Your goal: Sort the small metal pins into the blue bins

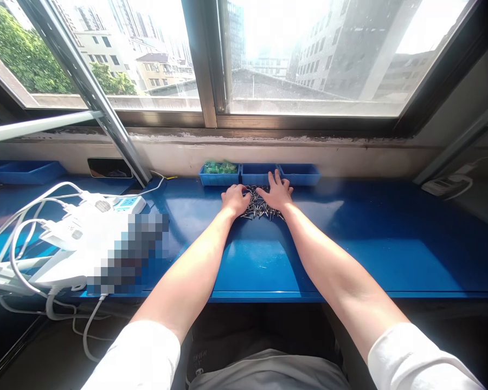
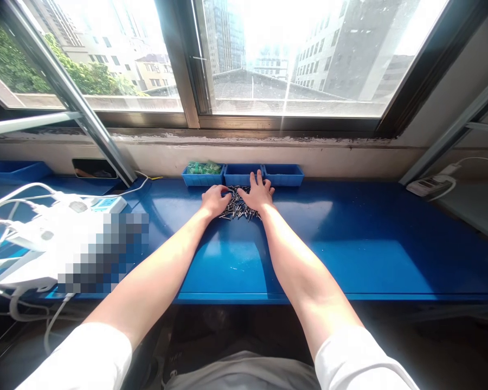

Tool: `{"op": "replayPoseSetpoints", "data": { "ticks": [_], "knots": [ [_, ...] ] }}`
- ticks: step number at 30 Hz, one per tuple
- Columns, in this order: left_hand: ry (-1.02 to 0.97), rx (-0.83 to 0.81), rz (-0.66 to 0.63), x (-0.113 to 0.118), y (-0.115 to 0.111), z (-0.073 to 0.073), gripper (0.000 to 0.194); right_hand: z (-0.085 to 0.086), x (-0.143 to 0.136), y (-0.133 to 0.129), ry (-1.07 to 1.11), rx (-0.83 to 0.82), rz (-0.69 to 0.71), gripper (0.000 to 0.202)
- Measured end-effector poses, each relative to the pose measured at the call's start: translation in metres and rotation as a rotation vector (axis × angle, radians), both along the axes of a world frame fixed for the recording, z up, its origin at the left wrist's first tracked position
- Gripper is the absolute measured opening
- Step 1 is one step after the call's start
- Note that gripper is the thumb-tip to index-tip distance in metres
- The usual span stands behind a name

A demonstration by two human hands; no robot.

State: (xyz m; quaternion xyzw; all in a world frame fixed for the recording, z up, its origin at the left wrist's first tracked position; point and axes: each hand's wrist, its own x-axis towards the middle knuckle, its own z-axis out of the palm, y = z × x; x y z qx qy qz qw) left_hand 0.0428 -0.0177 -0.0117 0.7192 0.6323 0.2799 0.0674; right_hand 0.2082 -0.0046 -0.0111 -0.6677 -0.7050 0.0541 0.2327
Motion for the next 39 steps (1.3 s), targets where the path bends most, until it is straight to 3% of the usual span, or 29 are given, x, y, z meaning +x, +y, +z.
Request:
{"op": "replayPoseSetpoints", "data": {
  "ticks": [5,9,18,39],
  "knots": [
    [0.032,-0.045,-0.024,-0.001,0.003,-0.001,0.034,0.003,-0.001,-0.006,0.093,0.196,0.0,0.055],
    [0.071,-0.058,-0.048,0.0,0.004,-0.003,0.039,0.002,0.003,-0.009,0.127,0.174,0.044,0.03],
    [0.121,-0.046,-0.088,0.001,-0.001,-0.001,0.036,-0.002,0.006,-0.01,0.083,-0.007,0.046,0.047],
    [0.145,-0.073,-0.078,0.002,-0.004,0.004,0.039,-0.003,0.002,-0.01,0.093,0.091,0.234,0.015]
  ]
}}
